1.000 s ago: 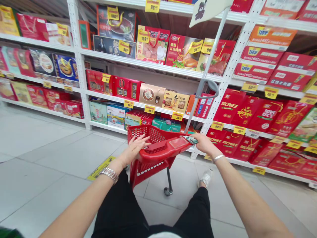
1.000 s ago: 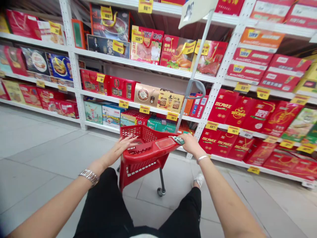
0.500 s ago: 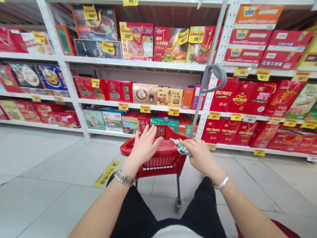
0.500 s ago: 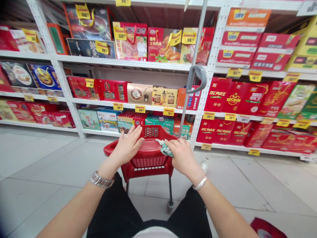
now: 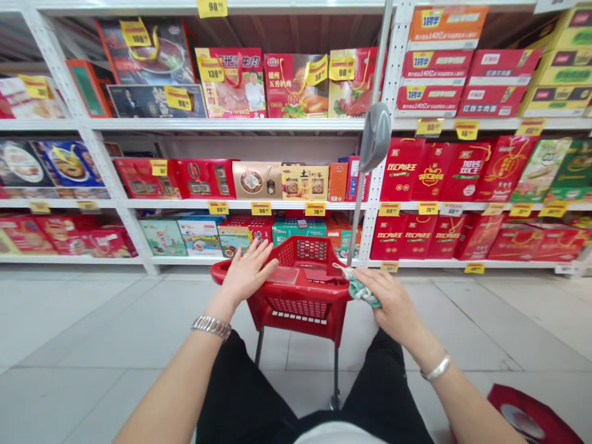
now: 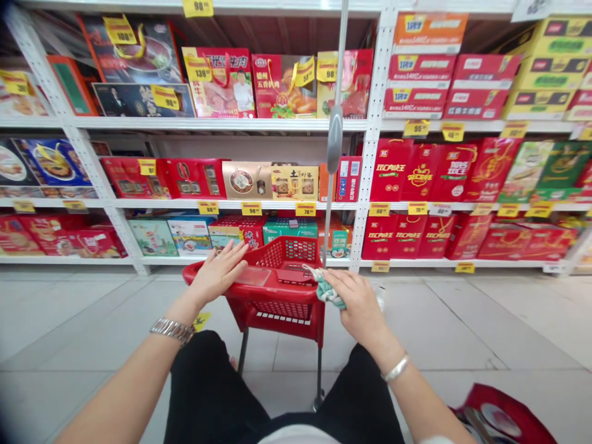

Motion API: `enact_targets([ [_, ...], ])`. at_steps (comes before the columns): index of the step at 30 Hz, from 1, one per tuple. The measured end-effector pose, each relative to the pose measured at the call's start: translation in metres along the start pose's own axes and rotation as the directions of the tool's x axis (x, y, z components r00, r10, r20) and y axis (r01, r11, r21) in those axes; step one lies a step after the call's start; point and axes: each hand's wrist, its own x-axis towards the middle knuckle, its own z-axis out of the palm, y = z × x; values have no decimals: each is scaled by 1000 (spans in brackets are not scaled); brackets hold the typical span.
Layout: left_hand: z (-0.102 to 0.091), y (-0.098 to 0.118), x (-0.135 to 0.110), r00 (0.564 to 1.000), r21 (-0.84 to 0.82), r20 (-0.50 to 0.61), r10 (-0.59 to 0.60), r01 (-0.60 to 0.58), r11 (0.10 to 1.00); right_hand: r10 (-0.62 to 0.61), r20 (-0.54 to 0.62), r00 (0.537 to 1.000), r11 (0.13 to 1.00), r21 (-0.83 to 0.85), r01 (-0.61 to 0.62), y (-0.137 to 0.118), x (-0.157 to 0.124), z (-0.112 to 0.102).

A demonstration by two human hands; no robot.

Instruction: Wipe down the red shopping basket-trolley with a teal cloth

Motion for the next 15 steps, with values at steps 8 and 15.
enact_targets([
  [8,2,-7,0,999,-19,-37,31,-32,999,-34,-46,998,999,24,36,-79,35,3],
  [15,1,-17,-3,997,-6,-58,55,-56,998,-34,187,982,998,-38,42,-122,38,23],
])
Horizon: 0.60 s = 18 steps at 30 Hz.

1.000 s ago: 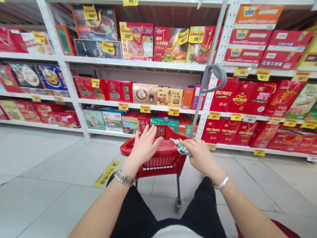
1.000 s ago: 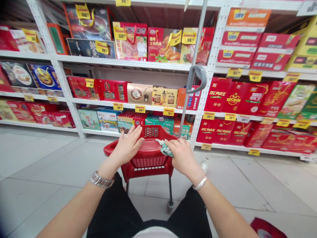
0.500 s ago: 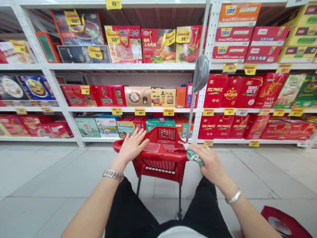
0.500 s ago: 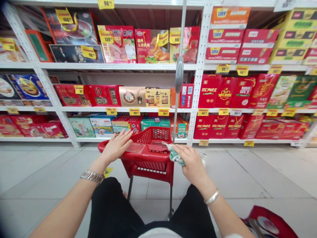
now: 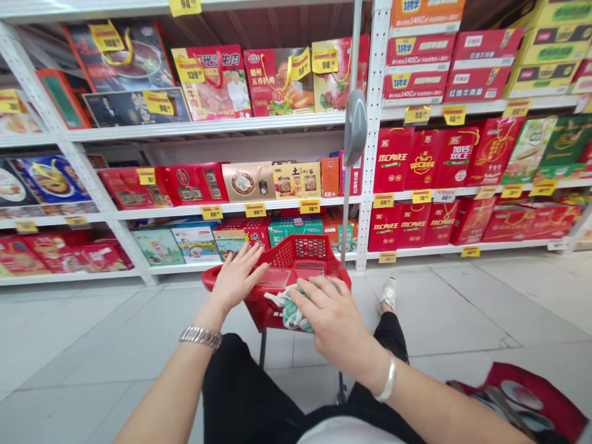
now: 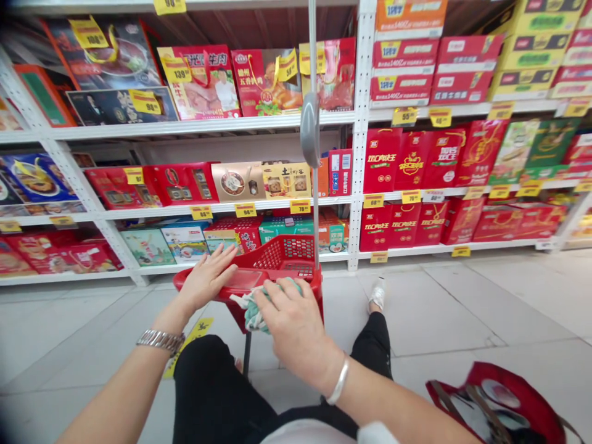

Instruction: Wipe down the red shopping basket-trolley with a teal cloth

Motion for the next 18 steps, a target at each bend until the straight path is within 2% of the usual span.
enact_targets([
  [3,-1,3,-2,1000,25,-9,11,-11,1000,47,-62,997,999,-7,-48,31,-23,-6],
  [5,-2,6,-3,1000,38,-9,0,0,999,118,-96,988,992,-39,-122,58,-38,-13],
  [7,-2,10,-4,1000,47,-8,-12,13,999,229,-133,964,966,-88,-242,81,-47,-20],
  [9,-2,13,-4,1000,52,-4,-18,18,998,311,-197,930,934,-118,-338,92,-48,-25],
  [11,-2,14,-3,1000,57,0,-15,15,998,291,-265,919,941,-92,-325,87,-40,-28],
  [13,-1,15,-3,1000,65,2,-10,10,998,201,-279,939,975,-37,-219,68,-25,-26],
  [16,0,16,-4,1000,94,0,6,-6,996,77,-160,984,997,17,-75,32,2,-13],
  [18,0,18,-6,1000,118,4,23,-23,993,51,-68,996,999,18,-50,18,13,-2],
])
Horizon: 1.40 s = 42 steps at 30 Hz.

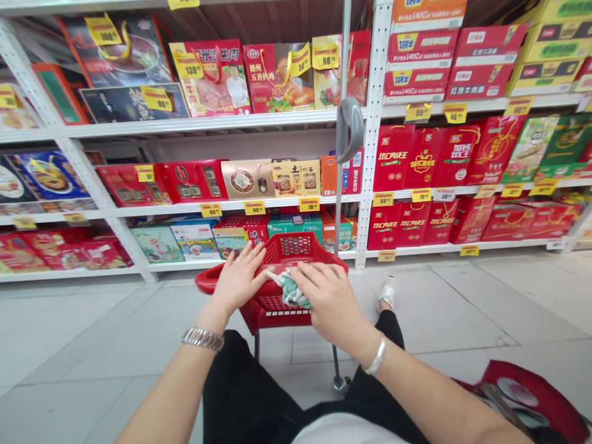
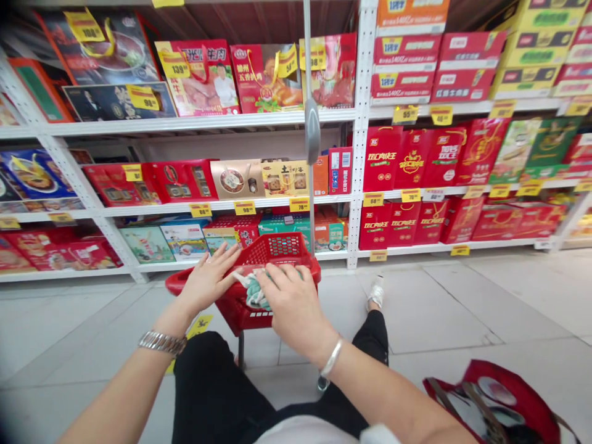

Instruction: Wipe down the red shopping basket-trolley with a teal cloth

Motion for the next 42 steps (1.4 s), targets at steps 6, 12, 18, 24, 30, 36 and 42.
enact_targets([
  [6,-2,6,-4,1000,15,2,4,-4,1000,66,18,998,998,6,-66,26,-5,4],
  [12,1,12,1,1000,-3,-20,-4,4,1000,188,112,976,982,-41,-184,77,0,-13],
  [18,-2,13,1,1000,-1,12,-1,1,1000,103,218,970,993,29,-112,87,18,-17],
  [24,-5,-16,-11,997,-89,-59,52,-57,994,-7,270,963,994,104,-22,66,11,-32],
  [30,-7,-39,-21,970,-135,-180,-161,138,981,-135,118,984,956,276,98,22,-22,-25],
  [36,-9,16,-42,981,-255,-191,-17,-33,966,-319,-137,938,906,246,344,17,-51,10],
  [42,-11,48,-51,992,-209,-119,32,-56,976,36,-221,975,963,270,26,73,-68,27],
])
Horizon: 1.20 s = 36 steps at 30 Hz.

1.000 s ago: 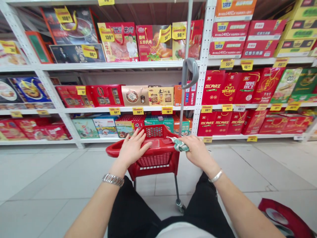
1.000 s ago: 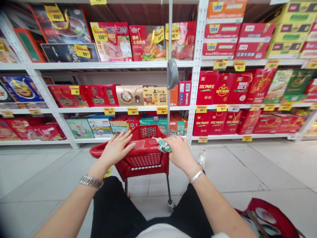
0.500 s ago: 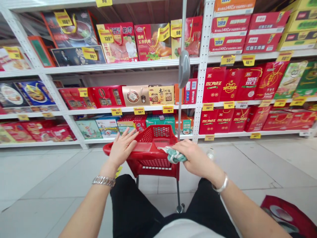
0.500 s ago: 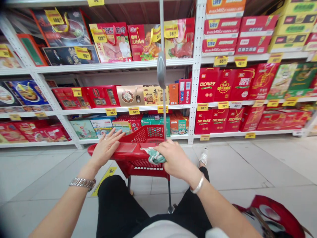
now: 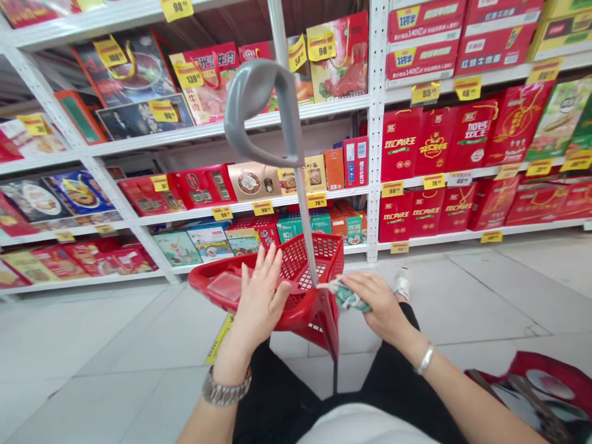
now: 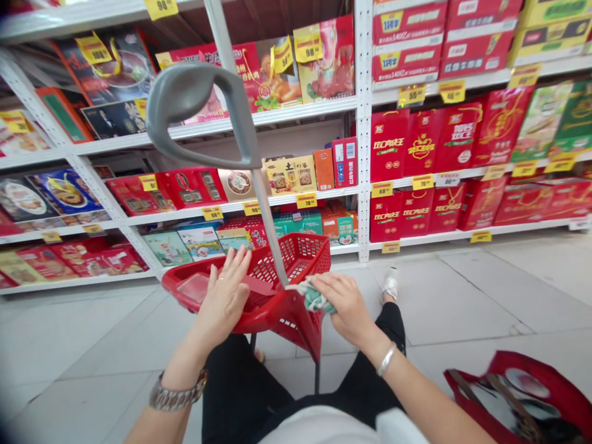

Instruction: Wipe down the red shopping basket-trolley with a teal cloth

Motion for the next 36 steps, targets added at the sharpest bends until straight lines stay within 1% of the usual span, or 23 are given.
enact_targets([
  [2,-1,-2,-2,999,31,36,-15,14,999,102,-53,993,994,42,-100,9,8,1],
  [3,-3,-4,-3,999,50,47,-10,8,999,119,-55,991,990,77,-115,9,14,3],
  [4,-4,-6,-5,999,69,51,1,-5,998,108,-31,994,988,117,-104,7,20,7],
  [6,-7,-11,-8,998,98,51,33,-38,994,28,78,997,977,207,-44,0,31,20],
  [8,-10,-15,-11,997,107,53,53,-58,993,-54,196,979,961,276,-3,-6,37,35],
  [10,-14,-20,-12,997,96,55,50,-55,994,-81,261,962,959,283,4,-4,38,48],
  [12,-18,-24,-12,998,68,53,39,-43,997,-41,310,950,978,207,-26,7,37,57],
  [14,-21,-27,-12,998,29,56,31,-33,999,63,378,924,994,57,-92,26,39,62],
  [17,-24,-30,-9,998,-17,67,17,-16,1000,234,436,869,971,-141,-191,59,48,67],
  [19,-25,-33,-5,998,-41,68,2,0,999,288,446,848,955,-195,-222,78,56,72],
  [21,-24,-38,0,998,-72,63,-15,19,997,324,459,827,942,-243,-234,91,65,78],
  [23,-23,-46,7,997,-108,63,-40,47,993,347,472,810,930,-282,-234,98,73,84],
  [26,-21,-63,20,991,-132,74,-114,123,984,371,482,794,917,-326,-230,99,79,91],
  [30,-20,-86,41,971,-102,98,-218,228,968,389,476,788,905,-356,-232,96,78,96],
  [32,-19,-97,51,947,-23,136,-291,297,955,393,475,787,903,-359,-235,97,74,97],
  [34,-17,-108,61,910,60,180,-374,369,928,390,480,786,906,-352,-234,100,68,97],
  [36,-13,-121,72,880,115,219,-422,406,907,360,482,799,919,-329,-217,105,62,96],
])
